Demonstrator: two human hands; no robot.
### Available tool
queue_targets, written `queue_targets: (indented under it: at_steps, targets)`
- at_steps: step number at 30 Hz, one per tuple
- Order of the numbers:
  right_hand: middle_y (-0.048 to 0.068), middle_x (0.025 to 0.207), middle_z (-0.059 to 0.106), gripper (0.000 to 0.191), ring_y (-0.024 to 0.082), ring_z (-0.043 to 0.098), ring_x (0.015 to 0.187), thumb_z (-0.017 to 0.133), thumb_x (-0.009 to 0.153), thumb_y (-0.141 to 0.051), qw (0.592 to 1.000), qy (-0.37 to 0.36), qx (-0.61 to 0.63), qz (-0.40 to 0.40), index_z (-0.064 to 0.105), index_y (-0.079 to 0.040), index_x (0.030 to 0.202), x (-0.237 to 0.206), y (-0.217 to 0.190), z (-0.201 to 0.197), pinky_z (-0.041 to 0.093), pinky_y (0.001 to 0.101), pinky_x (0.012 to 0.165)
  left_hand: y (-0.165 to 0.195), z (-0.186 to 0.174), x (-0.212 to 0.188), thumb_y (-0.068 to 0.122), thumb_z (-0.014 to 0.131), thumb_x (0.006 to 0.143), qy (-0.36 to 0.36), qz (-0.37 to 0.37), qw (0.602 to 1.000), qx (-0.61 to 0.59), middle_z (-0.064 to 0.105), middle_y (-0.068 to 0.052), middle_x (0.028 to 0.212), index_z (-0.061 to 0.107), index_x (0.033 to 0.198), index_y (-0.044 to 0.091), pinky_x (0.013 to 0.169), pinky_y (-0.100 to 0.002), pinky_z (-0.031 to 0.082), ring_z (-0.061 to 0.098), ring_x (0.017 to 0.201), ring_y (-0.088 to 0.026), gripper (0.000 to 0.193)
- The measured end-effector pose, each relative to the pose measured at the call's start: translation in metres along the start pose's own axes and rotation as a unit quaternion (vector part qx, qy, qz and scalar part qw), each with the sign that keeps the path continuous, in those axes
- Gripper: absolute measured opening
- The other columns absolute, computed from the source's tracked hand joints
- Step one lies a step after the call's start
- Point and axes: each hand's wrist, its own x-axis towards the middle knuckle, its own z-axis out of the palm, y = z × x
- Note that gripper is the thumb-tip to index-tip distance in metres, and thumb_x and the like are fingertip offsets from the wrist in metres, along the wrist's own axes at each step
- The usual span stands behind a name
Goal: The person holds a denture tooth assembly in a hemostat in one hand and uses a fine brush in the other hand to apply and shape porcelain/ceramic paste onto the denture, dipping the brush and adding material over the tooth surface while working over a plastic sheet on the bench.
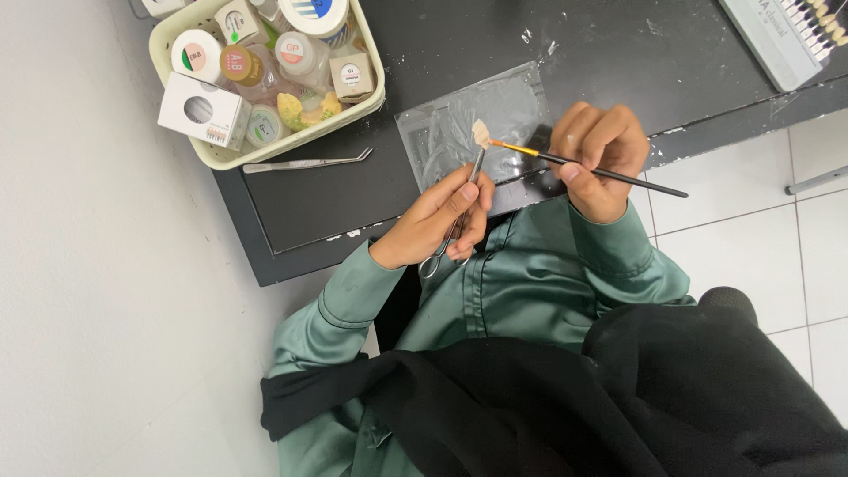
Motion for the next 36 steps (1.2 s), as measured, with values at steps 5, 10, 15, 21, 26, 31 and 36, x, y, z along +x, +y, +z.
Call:
queue_targets:
  at_steps: [5,10,15,21,26,31,36]
  targets:
    - [0.007,0.076,0.049,0.024,0.014,0.047,0.07,0.066,0.092,-0.003,1.0,0.004,-0.011,0.008,0.042,-0.01,0.09,0.0009,0.0003,-0.0004,0.043,0.0249,0.053,0.0005,-0.0003,-0.0007,0.038,0.033,0.117,-0.001,-0.002,1.0,-0.004,0.051,-0.005,0.069,0.044,0.115,0.006,0.054,-0.024,0.042,0.043,0.053,-0.009,0.035]
    - [0.006,0.079,0.048,0.024,0.013,0.047,0.068,0.065,0.089,-0.003,1.0,0.004,0.018,0.008,0.042,-0.011,0.088,0.0005,0.0002,-0.0022,0.044,0.0232,0.051,-0.0002,-0.0009,-0.0005,0.039,0.033,0.117,-0.005,0.002,1.0,-0.007,0.051,-0.005,0.069,0.044,0.115,0.006,0.054,-0.025,0.042,0.042,0.054,-0.009,0.035]
    - [0.007,0.078,0.048,0.023,0.014,0.046,0.068,0.063,0.088,-0.003,1.0,-0.014,0.001,0.002,0.042,-0.01,0.088,0.0018,0.0026,-0.0037,0.043,0.024,0.051,-0.0011,-0.0017,-0.0005,0.039,0.033,0.117,-0.006,0.001,1.0,-0.012,0.051,-0.005,0.07,0.045,0.116,0.006,0.054,-0.024,0.042,0.043,0.053,-0.009,0.035]
    - [0.005,0.076,0.047,0.023,0.013,0.045,0.069,0.064,0.089,-0.003,0.999,0.012,0.027,0.014,0.042,-0.011,0.088,-0.0003,0.0004,-0.0014,0.044,0.0235,0.051,-0.0014,-0.0013,-0.0009,0.039,0.033,0.117,-0.003,0.001,1.0,-0.011,0.051,-0.005,0.069,0.045,0.116,0.006,0.053,-0.024,0.041,0.043,0.053,-0.009,0.035]
    - [0.006,0.078,0.048,0.023,0.014,0.046,0.068,0.063,0.088,-0.002,1.0,-0.008,0.0,0.006,0.041,-0.01,0.088,0.0005,0.0019,-0.0025,0.042,0.0244,0.051,-0.0008,-0.0006,-0.0007,0.039,0.033,0.116,0.002,-0.003,1.0,-0.011,0.051,-0.005,0.069,0.045,0.116,0.006,0.053,-0.024,0.041,0.043,0.053,-0.009,0.035]
    - [0.005,0.075,0.047,0.023,0.013,0.045,0.069,0.064,0.089,-0.004,1.0,0.001,0.02,0.012,0.042,-0.01,0.087,-0.001,0.0029,-0.0038,0.043,0.0239,0.051,-0.0004,-0.0006,-0.0008,0.04,0.033,0.116,0.001,-0.003,1.0,-0.007,0.052,-0.004,0.069,0.045,0.116,0.006,0.053,-0.024,0.041,0.044,0.053,-0.009,0.035]
    - [0.005,0.078,0.047,0.024,0.013,0.046,0.068,0.064,0.088,-0.003,1.0,0.006,0.021,0.015,0.041,-0.01,0.087,-0.0016,0.0027,-0.004,0.044,0.0232,0.05,-0.0014,-0.001,-0.0003,0.04,0.033,0.116,0.0,0.002,1.0,-0.003,0.052,-0.004,0.069,0.045,0.116,0.006,0.052,-0.023,0.04,0.044,0.053,-0.009,0.036]
